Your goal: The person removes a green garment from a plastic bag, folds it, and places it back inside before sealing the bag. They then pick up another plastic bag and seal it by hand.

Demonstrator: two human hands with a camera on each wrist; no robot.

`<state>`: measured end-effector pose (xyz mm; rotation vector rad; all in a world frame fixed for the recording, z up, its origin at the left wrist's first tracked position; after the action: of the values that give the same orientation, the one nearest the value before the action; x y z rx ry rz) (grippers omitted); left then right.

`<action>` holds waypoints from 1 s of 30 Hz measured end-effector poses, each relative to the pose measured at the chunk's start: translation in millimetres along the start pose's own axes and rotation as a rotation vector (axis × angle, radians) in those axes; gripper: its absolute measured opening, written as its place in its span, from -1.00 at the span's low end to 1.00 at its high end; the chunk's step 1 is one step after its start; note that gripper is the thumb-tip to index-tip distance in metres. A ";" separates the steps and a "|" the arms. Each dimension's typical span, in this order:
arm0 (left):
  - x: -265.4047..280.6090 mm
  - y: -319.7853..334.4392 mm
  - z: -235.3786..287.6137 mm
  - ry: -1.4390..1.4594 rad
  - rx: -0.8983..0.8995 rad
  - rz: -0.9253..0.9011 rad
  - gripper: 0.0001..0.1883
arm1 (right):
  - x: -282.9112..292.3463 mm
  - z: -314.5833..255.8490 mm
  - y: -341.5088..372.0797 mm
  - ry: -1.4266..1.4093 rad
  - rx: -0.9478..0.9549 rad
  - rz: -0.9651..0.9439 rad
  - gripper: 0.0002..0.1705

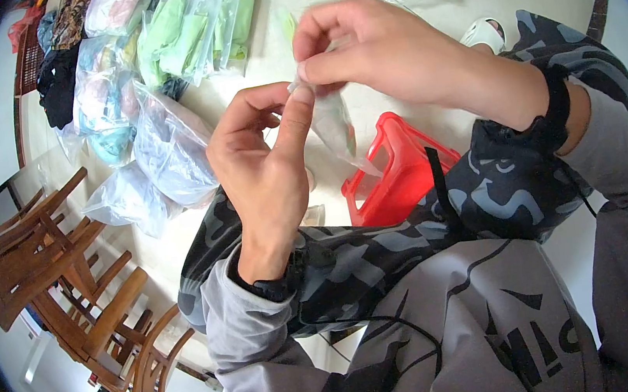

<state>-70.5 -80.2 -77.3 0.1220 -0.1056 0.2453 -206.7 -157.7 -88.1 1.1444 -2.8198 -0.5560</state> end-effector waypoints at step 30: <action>4.0 -6.3 13.5 -0.337 -0.254 0.027 -0.83 | 8.5 -41.4 11.7 0.510 0.347 0.020 -0.88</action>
<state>-66.3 -87.1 -64.2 -0.0923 -0.4722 0.2347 -213.3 -168.5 -46.1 1.1034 -2.5192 0.2179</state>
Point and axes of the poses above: each hand's wrist, its own y-axis away from the middle knuckle, its own x-axis out of the back of the hand, z = x × y, the point moved 6 cm from there along -y, towards the middle knuckle, and after that the axes turned 6 degrees about -x, right-handed, at the moved point
